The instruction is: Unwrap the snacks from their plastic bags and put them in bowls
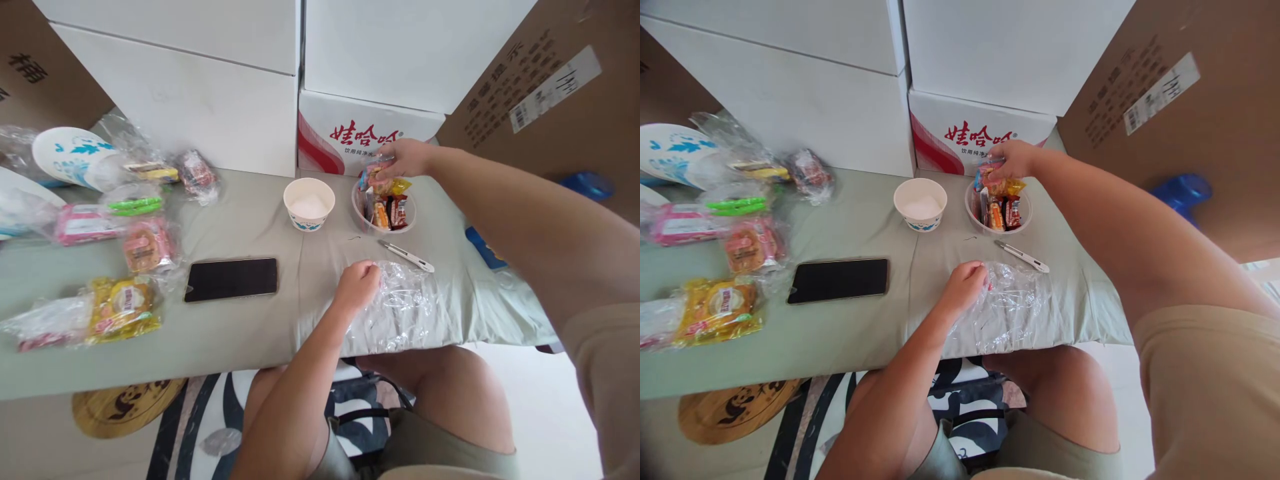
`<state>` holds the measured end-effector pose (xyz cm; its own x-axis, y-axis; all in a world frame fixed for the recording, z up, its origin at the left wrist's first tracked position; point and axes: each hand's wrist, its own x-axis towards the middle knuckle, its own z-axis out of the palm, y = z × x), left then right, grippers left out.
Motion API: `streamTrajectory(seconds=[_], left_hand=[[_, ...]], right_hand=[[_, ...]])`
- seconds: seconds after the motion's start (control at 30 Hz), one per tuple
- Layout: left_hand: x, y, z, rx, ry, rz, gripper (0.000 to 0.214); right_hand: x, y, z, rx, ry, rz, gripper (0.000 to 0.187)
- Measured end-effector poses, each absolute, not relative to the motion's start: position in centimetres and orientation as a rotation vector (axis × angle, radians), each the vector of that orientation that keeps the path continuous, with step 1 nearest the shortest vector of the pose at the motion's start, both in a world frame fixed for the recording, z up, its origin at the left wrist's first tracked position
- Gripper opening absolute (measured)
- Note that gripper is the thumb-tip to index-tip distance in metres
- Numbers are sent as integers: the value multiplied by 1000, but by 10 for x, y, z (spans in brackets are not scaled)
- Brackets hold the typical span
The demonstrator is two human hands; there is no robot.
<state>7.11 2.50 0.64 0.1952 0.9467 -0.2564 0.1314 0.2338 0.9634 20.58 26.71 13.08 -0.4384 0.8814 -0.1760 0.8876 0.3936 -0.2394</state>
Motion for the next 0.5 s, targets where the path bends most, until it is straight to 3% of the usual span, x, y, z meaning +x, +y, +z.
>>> streamTrajectory(seconds=[0.13,0.33,0.5], left_hand=[[71,25,7,1179,1230,818,29],[73,27,8,1201,1240,807,30],[71,24,14,1208,1230,817,30]], right_hand=[[208,284,137,1469,2569,-238,52],[213,295,131,1241,2563,79,44],[217,279,135,1339,2462,217,44]])
